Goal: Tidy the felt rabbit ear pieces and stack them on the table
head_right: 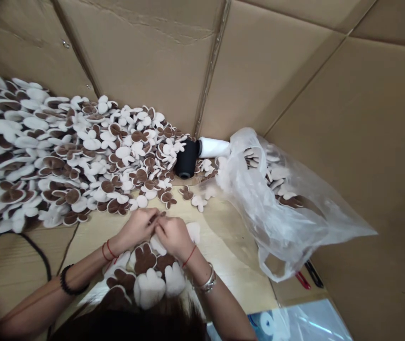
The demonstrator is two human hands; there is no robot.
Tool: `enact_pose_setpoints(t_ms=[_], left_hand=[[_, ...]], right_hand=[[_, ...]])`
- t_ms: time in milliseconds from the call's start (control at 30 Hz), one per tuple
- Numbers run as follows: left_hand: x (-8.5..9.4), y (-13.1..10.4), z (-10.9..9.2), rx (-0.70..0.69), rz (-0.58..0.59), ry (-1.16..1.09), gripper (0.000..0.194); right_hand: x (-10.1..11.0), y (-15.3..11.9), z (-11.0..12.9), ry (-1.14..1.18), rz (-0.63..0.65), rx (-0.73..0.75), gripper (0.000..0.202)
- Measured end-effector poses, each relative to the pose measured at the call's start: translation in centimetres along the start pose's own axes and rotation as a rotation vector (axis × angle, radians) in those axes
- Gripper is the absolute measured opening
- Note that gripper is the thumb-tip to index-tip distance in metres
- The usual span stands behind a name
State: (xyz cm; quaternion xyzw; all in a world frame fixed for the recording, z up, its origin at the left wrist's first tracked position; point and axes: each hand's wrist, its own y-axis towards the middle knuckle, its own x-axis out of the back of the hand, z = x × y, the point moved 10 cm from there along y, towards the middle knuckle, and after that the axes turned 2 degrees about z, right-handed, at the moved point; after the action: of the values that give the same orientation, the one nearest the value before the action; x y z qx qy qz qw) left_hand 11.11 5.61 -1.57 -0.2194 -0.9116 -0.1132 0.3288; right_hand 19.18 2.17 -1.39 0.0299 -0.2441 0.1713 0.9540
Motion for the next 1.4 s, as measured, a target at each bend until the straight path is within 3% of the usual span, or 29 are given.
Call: enact_pose_setpoints(t_ms=[67,100,200,267,333,400,467,533,567,600,667,733,767,833,900,933,1000,1067,1100,1167,1233,1267,1333,1400], left_hand=[[1.3,0.3,1.2,0.072,-0.068,-0.166,0.018],[1.4,0.5,1.6,0.103,-0.024,-0.304,0.020],[0.2,0.3,0.6,0.138,0.301,-0.626,0.024],[-0.7,-0.5,-0.9,0.102,0.464,-0.595,0.021],[-1.6,-1.3,-2.2,0.017,0.532,-0.414,0.016],[-2.1,-1.5,-2.8,-0.068,0.479,-0.198,0.012],[-1.0,-0.8,-2.2,-0.054,0.279,-0.057,0.011],[0.8,-0.2,-0.9,0.037,0.079,-0.106,0.012],[1.1,-0.1,-0.2,0.082,0.050,-0.210,0.014],[1.0,0.1,0.2,0.115,0.078,-0.342,0.017],[-0.9,-0.2,-0.4,0.129,0.311,-0.564,0.020],[-2.5,-0.9,-1.4,0.097,0.499,-0.552,0.019],[-2.3,-0.9,-1.4,0.081,0.473,-0.465,0.016],[-0.3,-0.2,-1.0,0.069,0.219,-0.293,0.014],[1.5,0.0,-0.4,0.096,0.017,-0.308,0.016],[1.2,0.0,-0.2,0.115,0.037,-0.385,0.018],[-1.2,-0.3,-0.5,0.130,0.274,-0.519,0.021],[-3.0,-0.8,-0.8,0.115,0.445,-0.447,0.019],[-3.0,-0.7,-0.7,0.103,0.420,-0.354,0.016],[-1.2,-0.1,-0.3,0.090,0.191,-0.220,0.014],[0.7,0.0,-0.1,0.110,-0.020,-0.288,0.017],[0.8,0.0,0.1,0.126,-0.030,-0.384,0.019],[-0.6,-0.1,-0.2,0.153,0.126,-0.564,0.023],[-2.5,-0.6,-1.0,0.137,0.367,-0.571,0.022]], right_hand=[[-1.5,0.1,-0.3,0.077,0.026,-0.009,0.019],[-2.0,0.3,-0.9,0.186,0.044,-0.042,0.019],[-1.8,0.8,-3.2,0.556,0.016,-0.180,0.018],[-0.5,0.9,-4.0,0.686,-0.053,-0.237,0.018],[0.5,0.7,-3.6,0.694,-0.077,-0.226,0.019],[0.3,0.5,-2.5,0.614,-0.027,-0.169,0.019],[-0.5,0.3,-1.7,0.512,0.022,-0.124,0.018],[-1.1,0.4,-2.1,0.468,0.017,-0.143,0.018],[-1.1,0.5,-2.6,0.480,0.008,-0.173,0.018],[-1.1,0.6,-3.1,0.511,0.000,-0.208,0.018],[-0.5,0.8,-3.6,0.576,-0.030,-0.249,0.017],[0.6,0.7,-3.1,0.585,-0.072,-0.219,0.018],[0.9,0.6,-2.6,0.570,-0.081,-0.191,0.018],[0.7,0.4,-1.8,0.538,-0.049,-0.153,0.018],[-0.1,0.3,-2.1,0.562,-0.010,-0.193,0.017],[-0.4,0.3,-2.6,0.587,-0.005,-0.230,0.017],[-0.4,0.4,-3.7,0.635,-0.031,-0.295,0.018],[-0.1,0.6,-4.3,0.647,-0.064,-0.299,0.018],[0.0,0.7,-4.2,0.644,-0.073,-0.276,0.018],[-0.3,0.7,-4.0,0.658,-0.066,-0.240,0.017],[-1.3,0.7,-4.1,0.726,-0.033,-0.262,0.015],[-1.7,0.6,-4.3,0.782,-0.016,-0.294,0.015],[-2.0,0.4,-4.6,0.889,-0.006,-0.354,0.015],[-1.3,0.4,-4.6,0.937,-0.035,-0.361,0.016]])
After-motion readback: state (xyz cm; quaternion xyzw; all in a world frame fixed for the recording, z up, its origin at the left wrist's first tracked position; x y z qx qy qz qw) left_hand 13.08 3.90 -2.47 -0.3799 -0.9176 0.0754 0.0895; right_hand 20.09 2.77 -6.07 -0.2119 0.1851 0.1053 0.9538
